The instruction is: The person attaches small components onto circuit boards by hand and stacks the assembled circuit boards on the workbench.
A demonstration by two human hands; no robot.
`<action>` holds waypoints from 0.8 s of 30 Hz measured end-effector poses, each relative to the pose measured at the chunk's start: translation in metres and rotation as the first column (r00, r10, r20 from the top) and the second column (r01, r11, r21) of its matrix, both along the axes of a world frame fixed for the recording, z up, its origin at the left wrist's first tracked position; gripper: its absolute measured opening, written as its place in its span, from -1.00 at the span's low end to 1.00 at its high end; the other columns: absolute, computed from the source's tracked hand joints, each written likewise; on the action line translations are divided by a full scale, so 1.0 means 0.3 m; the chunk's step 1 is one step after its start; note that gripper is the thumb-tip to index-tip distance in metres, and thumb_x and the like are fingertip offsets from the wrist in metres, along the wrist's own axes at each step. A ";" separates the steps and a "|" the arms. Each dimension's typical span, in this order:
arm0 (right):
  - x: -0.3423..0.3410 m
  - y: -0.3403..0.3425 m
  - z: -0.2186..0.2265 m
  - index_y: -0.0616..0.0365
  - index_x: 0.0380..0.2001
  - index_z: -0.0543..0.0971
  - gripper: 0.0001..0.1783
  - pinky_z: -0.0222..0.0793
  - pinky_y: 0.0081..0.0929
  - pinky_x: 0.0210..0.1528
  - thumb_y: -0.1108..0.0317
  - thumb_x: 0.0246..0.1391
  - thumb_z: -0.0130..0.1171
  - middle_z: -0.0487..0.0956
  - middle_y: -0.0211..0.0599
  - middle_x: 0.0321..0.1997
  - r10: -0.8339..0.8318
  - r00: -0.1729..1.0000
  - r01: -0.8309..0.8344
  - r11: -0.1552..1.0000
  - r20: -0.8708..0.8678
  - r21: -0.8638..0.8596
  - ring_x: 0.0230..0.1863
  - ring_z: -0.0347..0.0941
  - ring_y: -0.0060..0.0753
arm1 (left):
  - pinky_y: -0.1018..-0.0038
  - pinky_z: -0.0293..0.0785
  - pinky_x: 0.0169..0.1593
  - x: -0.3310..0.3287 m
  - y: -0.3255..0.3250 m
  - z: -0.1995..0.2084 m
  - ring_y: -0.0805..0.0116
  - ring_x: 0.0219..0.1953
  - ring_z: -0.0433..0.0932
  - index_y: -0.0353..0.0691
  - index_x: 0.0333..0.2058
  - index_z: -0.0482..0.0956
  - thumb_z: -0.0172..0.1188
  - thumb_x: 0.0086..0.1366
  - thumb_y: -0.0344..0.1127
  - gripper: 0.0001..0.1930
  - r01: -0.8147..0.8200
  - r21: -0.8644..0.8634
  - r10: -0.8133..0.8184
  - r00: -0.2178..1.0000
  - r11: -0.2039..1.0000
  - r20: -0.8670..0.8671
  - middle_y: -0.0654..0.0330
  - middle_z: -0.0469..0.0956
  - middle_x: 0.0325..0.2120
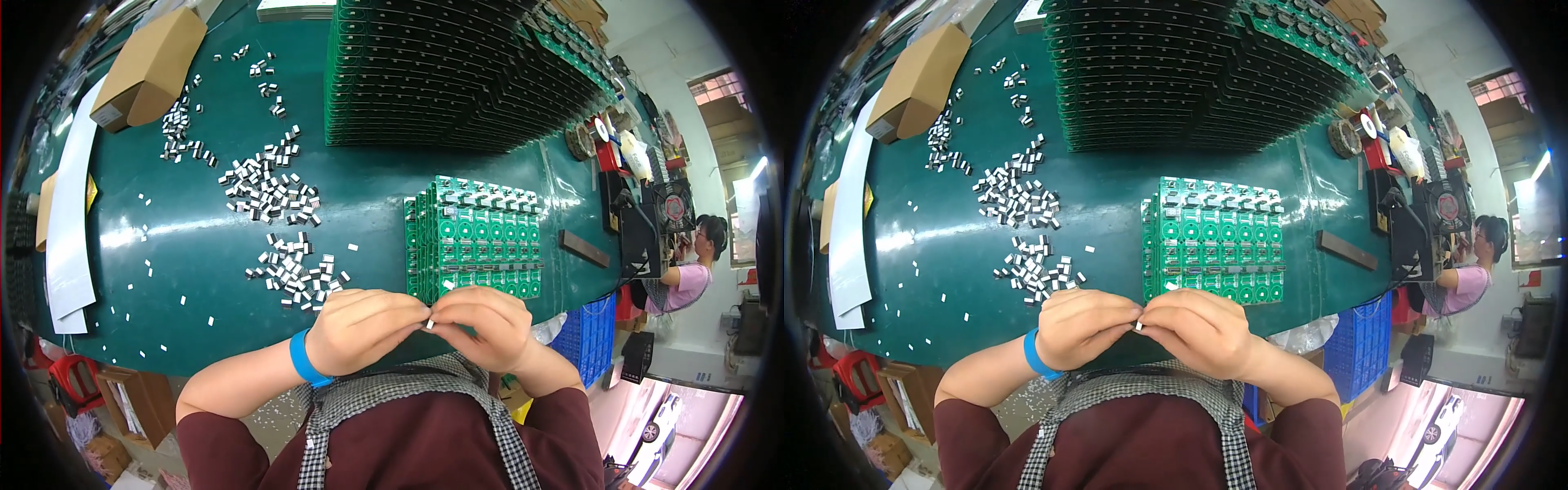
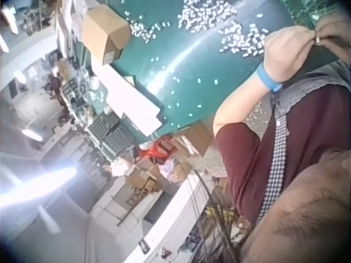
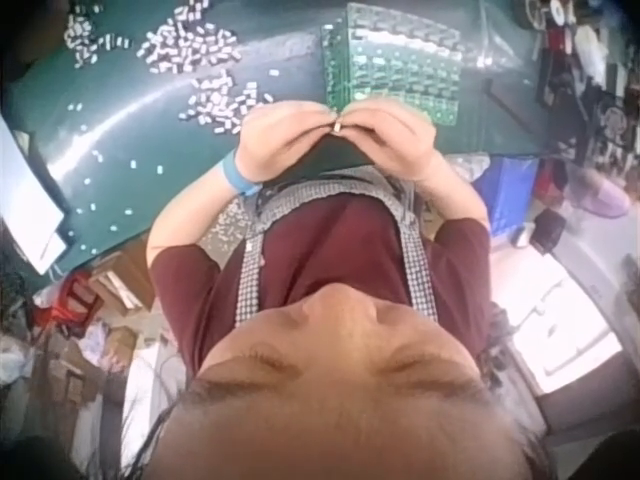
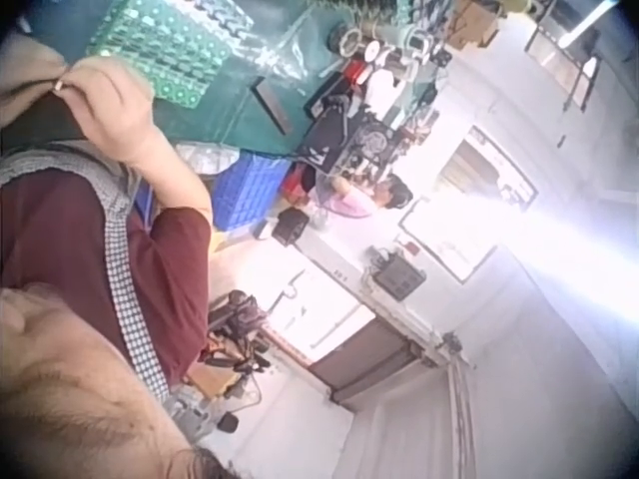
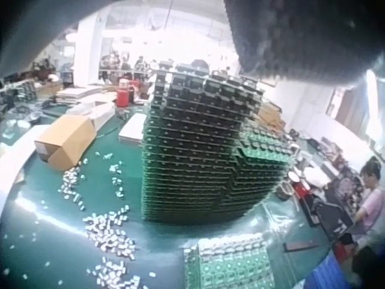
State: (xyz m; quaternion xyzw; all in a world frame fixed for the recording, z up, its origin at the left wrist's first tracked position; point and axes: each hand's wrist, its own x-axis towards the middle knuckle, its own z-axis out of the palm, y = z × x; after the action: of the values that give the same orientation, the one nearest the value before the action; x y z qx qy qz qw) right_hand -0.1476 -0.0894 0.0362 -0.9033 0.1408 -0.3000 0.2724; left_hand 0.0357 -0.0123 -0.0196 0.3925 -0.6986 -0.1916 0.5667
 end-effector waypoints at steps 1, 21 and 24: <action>0.002 0.000 -0.006 0.25 -0.41 0.59 -0.76 0.50 -0.51 -0.42 0.56 -0.25 0.37 0.59 -0.23 -0.39 -0.001 1.000 0.001 1.000 0.017 0.000 -0.43 0.56 -0.32 | 0.48 0.55 -0.38 0.001 0.002 -0.003 0.25 -0.40 0.63 -0.32 -0.29 0.57 0.31 -0.02 -0.54 -0.75 -0.023 -0.015 0.023 1.000 1.000 0.015 0.11 0.61 -0.35; -0.008 -0.252 0.026 0.20 -0.38 0.60 -0.81 0.45 -0.46 -0.32 0.59 -0.16 0.28 0.57 -0.26 -0.37 -0.305 0.934 0.240 0.922 -0.186 -0.303 -0.35 0.54 -0.25 | 0.27 0.37 -0.24 0.063 -0.049 -0.018 0.14 -0.32 0.41 -0.28 -0.37 0.45 0.23 0.03 -0.46 -0.82 -0.505 0.267 0.181 0.673 0.821 0.718 0.11 0.39 -0.42; 0.000 -0.255 0.028 0.20 -0.37 0.60 -0.82 0.45 -0.44 -0.34 0.58 -0.15 0.27 0.56 -0.27 -0.37 -0.277 0.934 0.192 0.921 -0.225 -0.338 -0.36 0.53 -0.25 | 0.27 0.39 -0.25 0.068 -0.039 -0.048 0.11 -0.32 0.41 -0.30 -0.35 0.44 0.20 0.03 -0.48 -0.82 -0.480 0.284 0.146 0.679 0.830 0.720 0.10 0.37 -0.42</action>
State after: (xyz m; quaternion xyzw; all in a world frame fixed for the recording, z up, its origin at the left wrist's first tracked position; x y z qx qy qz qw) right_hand -0.1476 -0.1660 0.0445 -0.9433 0.2358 -0.2239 0.0673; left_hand 0.0560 -0.0240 -0.0339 0.6716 -0.7094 -0.0906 0.1936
